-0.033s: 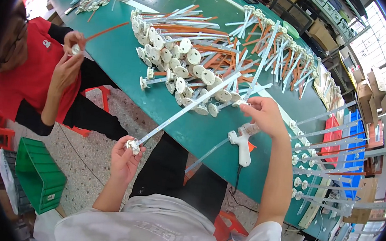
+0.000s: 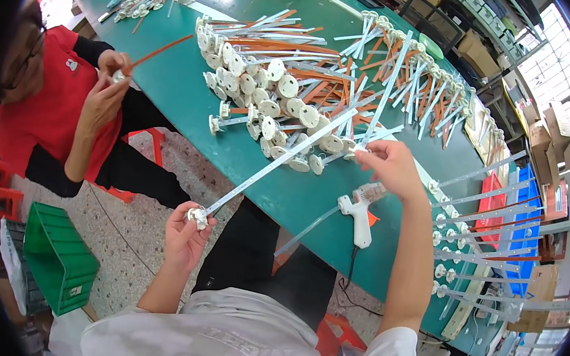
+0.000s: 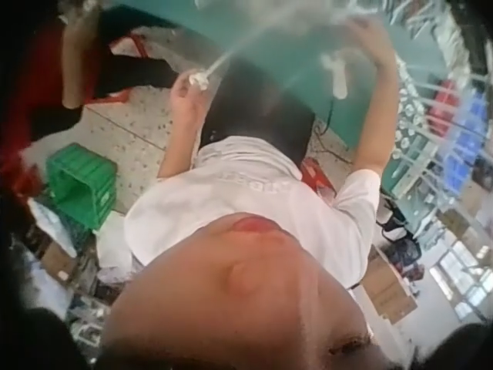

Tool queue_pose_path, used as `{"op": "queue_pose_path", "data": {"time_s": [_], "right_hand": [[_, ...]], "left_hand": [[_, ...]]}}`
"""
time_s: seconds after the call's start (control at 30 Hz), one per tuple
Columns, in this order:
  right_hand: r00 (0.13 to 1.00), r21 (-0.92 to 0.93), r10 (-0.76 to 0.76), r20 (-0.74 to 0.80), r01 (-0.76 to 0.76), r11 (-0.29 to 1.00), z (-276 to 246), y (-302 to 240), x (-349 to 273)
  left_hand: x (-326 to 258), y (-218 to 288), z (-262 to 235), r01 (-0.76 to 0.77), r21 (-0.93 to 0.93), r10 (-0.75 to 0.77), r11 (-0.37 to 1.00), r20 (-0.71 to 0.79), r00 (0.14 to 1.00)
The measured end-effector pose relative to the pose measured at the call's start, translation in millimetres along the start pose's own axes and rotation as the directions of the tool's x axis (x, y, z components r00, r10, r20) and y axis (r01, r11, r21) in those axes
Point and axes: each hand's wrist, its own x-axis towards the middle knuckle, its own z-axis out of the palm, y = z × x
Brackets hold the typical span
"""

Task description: Assembling LED light components by applying hot glue to plastic bases and attaching strips.

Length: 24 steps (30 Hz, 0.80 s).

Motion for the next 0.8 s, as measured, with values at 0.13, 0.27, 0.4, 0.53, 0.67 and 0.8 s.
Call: {"op": "queue_pose_path", "data": {"time_s": [0.13,0.27,0.4,0.53,0.67,0.8], "right_hand": [[0.999,0.055,-0.043,0.010,0.042,0.998,4,-38,18],[0.999,-0.005,-0.033,0.000,0.033,0.999,12,-63,32],[0.995,-0.067,-0.025,-0.096,0.019,0.998,23,-86,42],[0.972,-0.327,-0.196,-0.132,0.144,0.934,52,-98,62],[0.848,-0.588,-0.474,-0.238,0.262,0.765,58,-81,65],[0.829,-0.402,-0.435,-0.351,0.286,0.870,71,-88,22]], "left_hand": [[-7,9,-4,-0.040,0.013,0.040,0.999,-0.009,0.999],[-6,13,-8,-0.113,0.012,0.113,0.994,-0.033,0.993],[-5,15,-12,-0.154,-0.016,0.153,0.988,-0.062,0.986],[-5,22,-3,-0.236,0.029,0.238,0.971,-0.095,0.967],[3,20,11,-0.229,0.154,0.234,0.961,-0.017,0.972],[1,18,14,-0.199,0.106,0.206,0.974,-0.056,0.977]]}}
